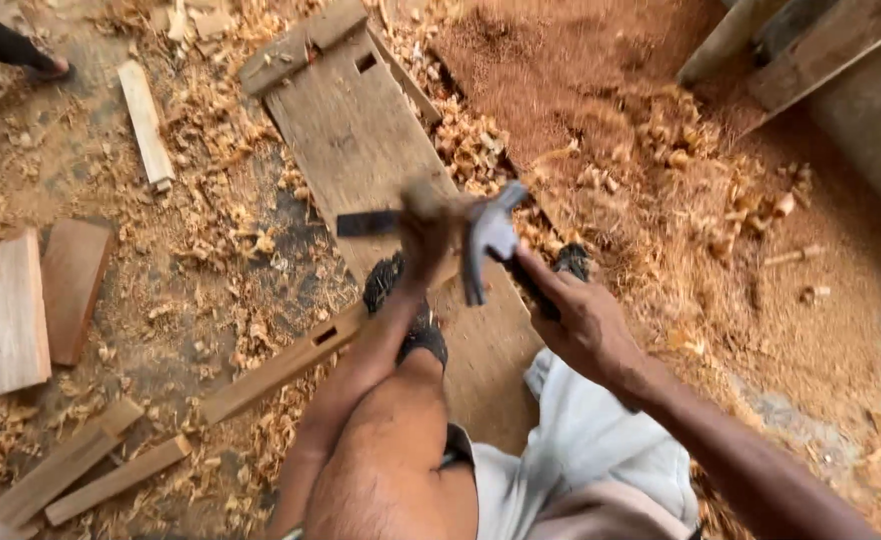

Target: Chiseling a mortise hole into a wooden beam using a chisel and hammer.

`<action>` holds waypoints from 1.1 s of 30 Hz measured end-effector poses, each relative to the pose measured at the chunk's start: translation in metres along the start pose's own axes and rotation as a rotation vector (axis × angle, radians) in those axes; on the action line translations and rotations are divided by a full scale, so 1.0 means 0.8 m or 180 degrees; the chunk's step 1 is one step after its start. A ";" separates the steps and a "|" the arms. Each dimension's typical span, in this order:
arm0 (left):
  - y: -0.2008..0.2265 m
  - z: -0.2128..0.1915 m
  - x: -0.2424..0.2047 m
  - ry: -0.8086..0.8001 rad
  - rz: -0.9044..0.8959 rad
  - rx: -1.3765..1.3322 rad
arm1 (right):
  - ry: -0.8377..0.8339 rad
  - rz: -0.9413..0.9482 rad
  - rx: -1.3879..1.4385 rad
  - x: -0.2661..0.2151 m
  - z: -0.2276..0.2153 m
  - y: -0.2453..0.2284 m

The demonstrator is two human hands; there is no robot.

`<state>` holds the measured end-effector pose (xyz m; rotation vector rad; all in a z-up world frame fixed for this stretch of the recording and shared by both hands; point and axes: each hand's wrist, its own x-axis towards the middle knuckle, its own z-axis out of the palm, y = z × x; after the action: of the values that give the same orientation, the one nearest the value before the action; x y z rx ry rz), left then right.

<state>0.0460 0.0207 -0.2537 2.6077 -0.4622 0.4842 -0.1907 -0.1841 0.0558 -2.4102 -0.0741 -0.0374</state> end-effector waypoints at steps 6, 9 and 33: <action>0.097 -0.206 0.094 0.0787 -0.1634 -0.3348 | -0.1411 0.1592 0.0237 -0.100 0.103 0.054; 0.104 -0.209 0.095 0.0777 -0.1248 -0.4022 | -0.1820 0.1325 -0.0078 -0.135 0.152 0.064; 0.073 -0.358 -0.060 -0.0338 -0.0149 -0.1867 | 0.0350 0.2935 0.5949 0.091 0.077 0.107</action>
<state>-0.0931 0.1200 -0.0114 2.0754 -0.4889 0.1579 -0.1119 -0.2035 -0.0440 -0.4207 0.7159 0.2242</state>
